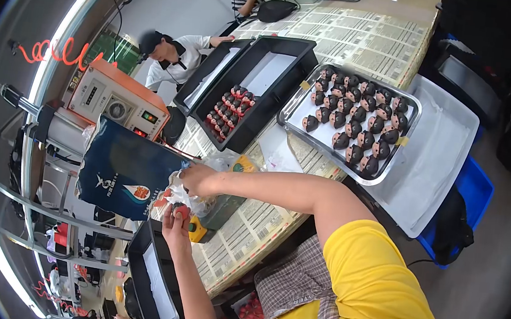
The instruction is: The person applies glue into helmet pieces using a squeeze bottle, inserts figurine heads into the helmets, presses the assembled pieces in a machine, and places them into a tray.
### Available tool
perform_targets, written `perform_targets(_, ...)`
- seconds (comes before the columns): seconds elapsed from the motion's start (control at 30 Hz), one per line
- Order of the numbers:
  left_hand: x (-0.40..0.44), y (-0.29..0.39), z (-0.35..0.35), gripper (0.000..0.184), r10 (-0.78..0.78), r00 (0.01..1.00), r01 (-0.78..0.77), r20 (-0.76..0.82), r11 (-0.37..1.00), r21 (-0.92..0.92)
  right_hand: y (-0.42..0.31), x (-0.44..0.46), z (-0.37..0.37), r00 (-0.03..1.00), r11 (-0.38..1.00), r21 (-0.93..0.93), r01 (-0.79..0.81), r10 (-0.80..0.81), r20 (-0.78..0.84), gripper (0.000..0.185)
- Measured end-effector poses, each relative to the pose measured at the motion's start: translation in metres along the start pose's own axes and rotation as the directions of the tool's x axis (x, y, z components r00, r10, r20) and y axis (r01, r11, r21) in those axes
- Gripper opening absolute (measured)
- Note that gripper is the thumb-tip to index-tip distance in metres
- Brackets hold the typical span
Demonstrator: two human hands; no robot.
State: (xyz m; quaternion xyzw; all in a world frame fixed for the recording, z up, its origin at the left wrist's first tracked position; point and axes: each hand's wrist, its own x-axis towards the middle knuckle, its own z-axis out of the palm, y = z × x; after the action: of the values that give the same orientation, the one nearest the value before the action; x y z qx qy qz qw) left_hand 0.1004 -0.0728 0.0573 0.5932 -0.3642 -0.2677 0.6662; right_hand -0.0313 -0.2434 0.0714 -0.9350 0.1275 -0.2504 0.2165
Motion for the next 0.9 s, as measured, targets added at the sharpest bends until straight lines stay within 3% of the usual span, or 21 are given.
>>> perform_targets(0.07, 0.006, 0.001, 0.005, 0.045, 0.03, 0.999, -0.03, -0.02, 1.0, -0.005, -0.007, -0.007, -0.014, 1.0, 0.995, 0.1, 0.012, -0.014, 0.018, 0.043)
perform_targets(0.17, 0.019, -0.002, 0.011, 0.045, 0.048, 0.995, -0.043, -0.092, 0.998, 0.05, 0.009, -0.005, 0.013, 0.961, 0.986, 0.088, 0.14, -0.114, -0.252, 0.044)
perform_targets(0.27, 0.035, -0.002, 0.022, 0.04, 0.08, 0.996, -0.073, -0.041, 0.986, 0.152, 0.013, -0.029, 0.0, 0.886, 0.986, 0.1, 0.13, -0.07, -0.458, 0.033)
perform_targets(0.3, 0.039, -0.005, 0.025, 0.036, 0.072, 0.997, -0.069, -0.021, 0.99, 0.124, 0.024, -0.03, -0.004, 0.884, 0.978, 0.111, 0.177, -0.108, -0.454, 0.037)
perform_targets(0.37, 0.041, -0.005, 0.038, 0.035, 0.096, 0.994, -0.108, 0.059, 0.96, 0.258, 0.045, -0.04, -0.036, 0.853, 0.968, 0.123, 0.218, -0.128, -0.506, 0.045)
perform_targets(0.4, 0.043, -0.007, 0.042, 0.034, 0.107, 0.989, -0.134, 0.102, 0.938, 0.32, 0.06, -0.04, -0.049, 0.829, 0.985, 0.129, 0.112, -0.021, -0.559, 0.044)
perform_targets(0.5, 0.044, -0.025, 0.051, 0.033, 0.193, 0.974, -0.218, 0.114, 0.939, 0.266, 0.131, -0.036, -0.101, 0.752, 0.973, 0.149, -0.178, 0.232, -0.617, 0.043)
perform_targets(0.57, 0.045, -0.032, 0.046, 0.034, 0.168, 0.977, -0.199, 0.128, 0.937, 0.287, 0.194, -0.028, -0.131, 0.686, 0.942, 0.215, -0.258, 0.336, -0.646, 0.045)
perform_targets(0.67, 0.038, -0.028, 0.047, 0.032, 0.193, 0.974, -0.226, 0.119, 0.812, 0.538, 0.268, -0.013, -0.159, 0.641, 0.83, 0.272, -0.487, 0.551, -0.535, 0.045)
perform_targets(0.7, 0.04, -0.035, 0.044, 0.026, 0.21, 0.968, -0.251, 0.138, 0.846, 0.47, 0.291, -0.003, -0.161, 0.634, 0.786, 0.261, -0.56, 0.61, -0.475, 0.045)
perform_targets(0.8, 0.031, -0.027, 0.054, 0.019, 0.136, 0.988, -0.154, 0.073, 0.897, 0.415, 0.326, 0.028, -0.16, 0.647, 0.711, 0.059, -0.701, 0.668, -0.369, 0.039)
perform_targets(0.83, 0.028, -0.024, 0.057, 0.018, 0.084, 0.996, -0.085, 0.021, 0.895, 0.439, 0.326, 0.037, -0.155, 0.604, 0.698, 0.07, -0.712, 0.661, -0.445, 0.033)
perform_targets(0.9, 0.021, -0.024, 0.058, 0.017, 0.05, 0.998, -0.035, -0.025, 0.909, 0.416, 0.342, 0.055, -0.144, 0.597, 0.656, 0.068, -0.751, 0.72, -0.353, 0.025)
